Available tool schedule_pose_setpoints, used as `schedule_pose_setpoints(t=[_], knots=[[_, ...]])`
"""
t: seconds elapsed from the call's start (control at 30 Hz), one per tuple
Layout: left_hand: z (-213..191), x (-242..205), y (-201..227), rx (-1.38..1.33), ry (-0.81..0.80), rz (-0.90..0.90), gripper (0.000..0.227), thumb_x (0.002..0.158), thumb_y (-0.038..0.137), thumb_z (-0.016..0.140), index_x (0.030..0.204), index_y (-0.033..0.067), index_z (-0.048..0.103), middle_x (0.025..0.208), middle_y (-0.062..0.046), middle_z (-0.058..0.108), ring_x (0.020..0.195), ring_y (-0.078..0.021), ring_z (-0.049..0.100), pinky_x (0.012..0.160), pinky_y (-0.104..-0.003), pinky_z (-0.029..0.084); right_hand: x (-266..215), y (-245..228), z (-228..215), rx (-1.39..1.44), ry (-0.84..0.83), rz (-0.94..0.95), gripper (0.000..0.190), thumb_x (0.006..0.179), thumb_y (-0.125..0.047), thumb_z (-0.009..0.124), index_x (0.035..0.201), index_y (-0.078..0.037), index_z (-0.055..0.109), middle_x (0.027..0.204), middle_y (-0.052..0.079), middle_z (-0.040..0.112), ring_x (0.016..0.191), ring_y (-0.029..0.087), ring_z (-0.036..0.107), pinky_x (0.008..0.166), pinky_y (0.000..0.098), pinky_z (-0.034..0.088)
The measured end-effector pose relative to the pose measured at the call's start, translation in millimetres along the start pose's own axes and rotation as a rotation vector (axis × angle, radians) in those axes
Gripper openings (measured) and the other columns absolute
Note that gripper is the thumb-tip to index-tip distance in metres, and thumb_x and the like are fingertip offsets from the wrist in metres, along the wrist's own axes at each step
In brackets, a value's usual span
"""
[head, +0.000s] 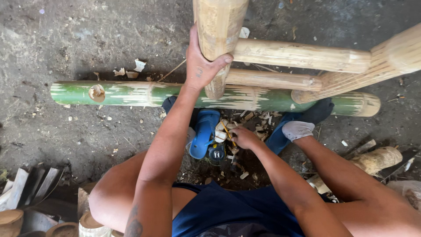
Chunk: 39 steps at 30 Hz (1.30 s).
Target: The person sits on the ground and uses a chisel and hammer to carve a circular hole into a green bamboo pole. They repeatedly strike the chisel to remove material and occasionally clear debris from the hole.
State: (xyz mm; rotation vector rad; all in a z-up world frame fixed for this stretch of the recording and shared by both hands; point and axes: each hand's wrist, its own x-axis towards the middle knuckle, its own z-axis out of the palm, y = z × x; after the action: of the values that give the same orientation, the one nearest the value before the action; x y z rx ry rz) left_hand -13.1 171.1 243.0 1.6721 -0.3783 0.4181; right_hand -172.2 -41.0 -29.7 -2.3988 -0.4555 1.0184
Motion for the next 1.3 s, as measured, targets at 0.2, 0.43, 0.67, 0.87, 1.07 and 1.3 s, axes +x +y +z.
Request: schedule_pose_setpoints(t=[0.2, 0.43, 0.67, 0.87, 1.07, 1.3], knots=[[7.6, -10.1, -14.7, 0.062, 0.085, -0.077, 0.103, 0.076, 0.049, 0.094, 0.152, 0.0053, 0.041, 0.135, -0.013, 0.072, 0.127, -0.0248, 0.072, 0.113, -0.038, 0.057, 4.1, -29.8, 10.2, -0.233, -0.176, 0.085, 0.071, 0.092, 0.002, 0.054, 0.154, -0.030, 0.041, 0.161, 0.013, 0.034, 0.143, 0.035, 0.041, 0.111, 0.0464, 0.043], [11.3, -7.2, -22.7, 0.135, 0.105, -0.057, 0.108, 0.074, 0.050, 0.095, 0.154, 0.0051, 0.038, 0.137, -0.015, 0.068, 0.129, -0.0252, 0.069, 0.113, -0.039, 0.055, 6.4, -30.3, 20.9, -0.096, -0.047, 0.092, 0.050, 0.092, -0.006, 0.061, 0.141, -0.018, 0.053, 0.131, 0.017, 0.064, 0.118, 0.036, 0.063, 0.097, 0.0487, 0.052], [6.9, -0.8, -11.2, 0.141, 0.051, -0.053, 0.109, 0.072, 0.048, 0.099, 0.153, 0.0058, 0.040, 0.138, -0.015, 0.069, 0.130, -0.0254, 0.069, 0.114, -0.039, 0.055, -5.7, -27.1, 21.8, 0.176, 0.267, -0.056, 0.018, 0.090, -0.022, 0.075, 0.103, -0.010, 0.071, 0.101, 0.011, 0.076, 0.094, 0.028, 0.074, 0.083, 0.0444, 0.058], [1.7, -4.0, -10.6, 0.114, -0.038, 0.021, 0.110, 0.071, 0.046, 0.101, 0.154, 0.0058, 0.041, 0.143, -0.016, 0.065, 0.135, -0.0266, 0.065, 0.118, -0.041, 0.051, -24.1, -16.7, -28.9, 1.023, 0.163, 0.082, 0.024, 0.102, -0.019, 0.057, 0.120, -0.014, 0.071, 0.098, 0.012, 0.073, 0.078, 0.026, 0.064, 0.067, 0.0413, 0.055], [0.0, -11.9, -5.8, 0.100, -0.047, -0.007, 0.109, 0.073, 0.050, 0.098, 0.154, 0.0048, 0.041, 0.143, -0.015, 0.066, 0.136, -0.0246, 0.066, 0.118, -0.040, 0.053, -3.4, -13.3, -51.0, 0.862, 0.509, -0.444, 0.023, 0.104, -0.017, 0.073, 0.110, -0.004, 0.055, 0.108, 0.011, 0.073, 0.109, 0.021, 0.075, 0.096, 0.0357, 0.063], [-0.2, -14.0, 1.9, 0.083, -0.023, -0.003, 0.113, 0.071, 0.047, 0.100, 0.155, 0.0015, 0.040, 0.145, -0.017, 0.064, 0.137, -0.0262, 0.064, 0.120, -0.040, 0.050, 20.0, -41.0, -77.9, 0.371, 0.890, -0.192, 0.050, 0.087, -0.023, 0.083, 0.124, 0.000, 0.058, 0.118, 0.020, 0.067, 0.107, 0.036, 0.066, 0.089, 0.0465, 0.053]])
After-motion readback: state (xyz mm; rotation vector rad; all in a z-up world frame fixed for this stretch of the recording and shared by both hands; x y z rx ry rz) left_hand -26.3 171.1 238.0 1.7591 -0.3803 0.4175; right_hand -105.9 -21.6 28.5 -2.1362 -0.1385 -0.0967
